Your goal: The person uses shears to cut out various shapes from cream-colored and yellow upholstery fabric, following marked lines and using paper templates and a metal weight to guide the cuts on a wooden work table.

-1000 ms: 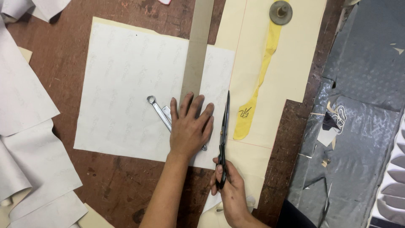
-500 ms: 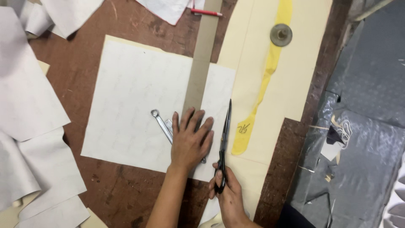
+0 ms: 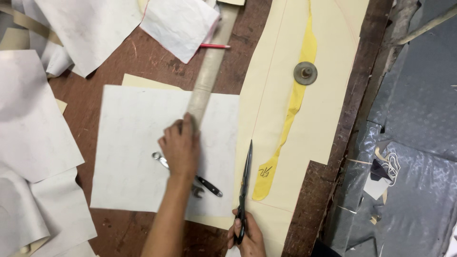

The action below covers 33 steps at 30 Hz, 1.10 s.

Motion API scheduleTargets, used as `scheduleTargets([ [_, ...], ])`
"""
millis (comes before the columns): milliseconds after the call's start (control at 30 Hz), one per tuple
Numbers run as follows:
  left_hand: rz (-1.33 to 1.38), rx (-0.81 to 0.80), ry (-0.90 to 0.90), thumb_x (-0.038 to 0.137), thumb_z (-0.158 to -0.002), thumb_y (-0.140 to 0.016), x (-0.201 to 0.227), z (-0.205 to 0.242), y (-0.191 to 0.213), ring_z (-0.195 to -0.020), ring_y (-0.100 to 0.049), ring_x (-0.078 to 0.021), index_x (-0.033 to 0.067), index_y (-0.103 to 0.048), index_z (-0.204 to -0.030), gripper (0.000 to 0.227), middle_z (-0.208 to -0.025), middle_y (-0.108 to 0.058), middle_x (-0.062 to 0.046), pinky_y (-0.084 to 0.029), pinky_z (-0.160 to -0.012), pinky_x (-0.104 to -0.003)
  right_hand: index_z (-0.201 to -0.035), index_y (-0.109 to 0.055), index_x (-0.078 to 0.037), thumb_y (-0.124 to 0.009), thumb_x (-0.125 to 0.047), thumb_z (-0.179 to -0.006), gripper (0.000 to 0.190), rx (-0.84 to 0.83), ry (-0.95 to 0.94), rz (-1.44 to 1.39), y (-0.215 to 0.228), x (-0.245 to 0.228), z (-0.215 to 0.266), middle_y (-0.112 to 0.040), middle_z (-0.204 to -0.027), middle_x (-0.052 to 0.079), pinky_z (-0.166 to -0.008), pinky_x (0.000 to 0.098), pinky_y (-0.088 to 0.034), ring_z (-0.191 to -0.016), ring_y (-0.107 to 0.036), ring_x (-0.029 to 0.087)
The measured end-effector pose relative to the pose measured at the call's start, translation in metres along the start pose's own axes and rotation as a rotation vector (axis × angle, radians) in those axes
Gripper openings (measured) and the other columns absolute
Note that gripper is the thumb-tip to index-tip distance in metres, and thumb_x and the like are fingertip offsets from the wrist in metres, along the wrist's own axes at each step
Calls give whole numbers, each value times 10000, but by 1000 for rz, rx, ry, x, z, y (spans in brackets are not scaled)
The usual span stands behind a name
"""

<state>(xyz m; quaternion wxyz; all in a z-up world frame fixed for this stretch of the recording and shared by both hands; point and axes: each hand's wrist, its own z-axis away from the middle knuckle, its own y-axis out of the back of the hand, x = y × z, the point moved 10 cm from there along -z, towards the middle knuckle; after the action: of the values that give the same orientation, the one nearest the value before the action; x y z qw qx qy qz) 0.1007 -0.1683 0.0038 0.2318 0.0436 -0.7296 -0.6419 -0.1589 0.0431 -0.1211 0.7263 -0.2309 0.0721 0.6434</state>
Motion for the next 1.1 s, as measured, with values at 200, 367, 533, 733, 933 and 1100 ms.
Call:
scheduleTargets([
  [200, -37, -36, 30, 247, -915, -753, -40, -35, 15, -1175, -521, -333, 122, -466, -1545, 703, -1313, -606, -171, -369, -978, -498, -1338, -538, 12, -566, -235, -987, 431, -52, 34, -24, 1, 3, -4, -597, -677, 146, -538, 342, -462, -526, -567, 218],
  [367, 5, -41, 88, 372, -769, -858, -26, -30, 21, -1178, -495, -364, 83, -455, -1490, 876, -1291, -586, -196, -356, -921, -539, -1359, -522, 2, -562, -247, -984, 452, -42, -21, -50, 0, -7, 1, -601, -719, 128, -564, 343, -475, -574, -585, 206],
  [533, 97, -268, 363, 319, -770, -869, -43, -47, 9, -1166, -557, -325, 72, -483, -1415, 791, -1209, -613, -145, -389, -976, -544, -1350, -533, -2, -499, -318, -1004, 470, -85, 41, -60, 23, 11, 13, -601, -730, 110, -587, 340, -484, -599, -578, 195],
  [733, 515, -295, 378, 275, -854, -811, -36, -47, 12, -927, -728, -316, 5, -576, -1185, 488, -1053, -711, -178, -575, -809, -401, -1273, -626, 41, -525, -256, -985, 426, -66, 227, 267, 142, 25, 12, -698, -711, 178, -593, 314, -531, -580, -652, 193],
  [933, 465, -196, 363, 218, -869, -768, -48, -62, 70, -941, -751, -338, 63, -627, -1286, 467, -1026, -752, -211, -573, -853, -420, -1346, -567, -54, -580, -208, -922, 451, -5, 247, 534, 153, -97, 11, -674, -790, 112, -582, 326, -509, -647, -651, 179],
  [1100, 305, -213, 383, 259, -872, -773, -99, -97, 99, -1054, -706, -321, 147, -631, -1340, 501, -1157, -724, -175, -517, -946, -440, -1423, -542, -73, -613, -356, -960, 548, 269, 598, 1174, 72, -258, 11, -710, -1154, 188, -860, 426, -508, -1030, -680, 309],
])
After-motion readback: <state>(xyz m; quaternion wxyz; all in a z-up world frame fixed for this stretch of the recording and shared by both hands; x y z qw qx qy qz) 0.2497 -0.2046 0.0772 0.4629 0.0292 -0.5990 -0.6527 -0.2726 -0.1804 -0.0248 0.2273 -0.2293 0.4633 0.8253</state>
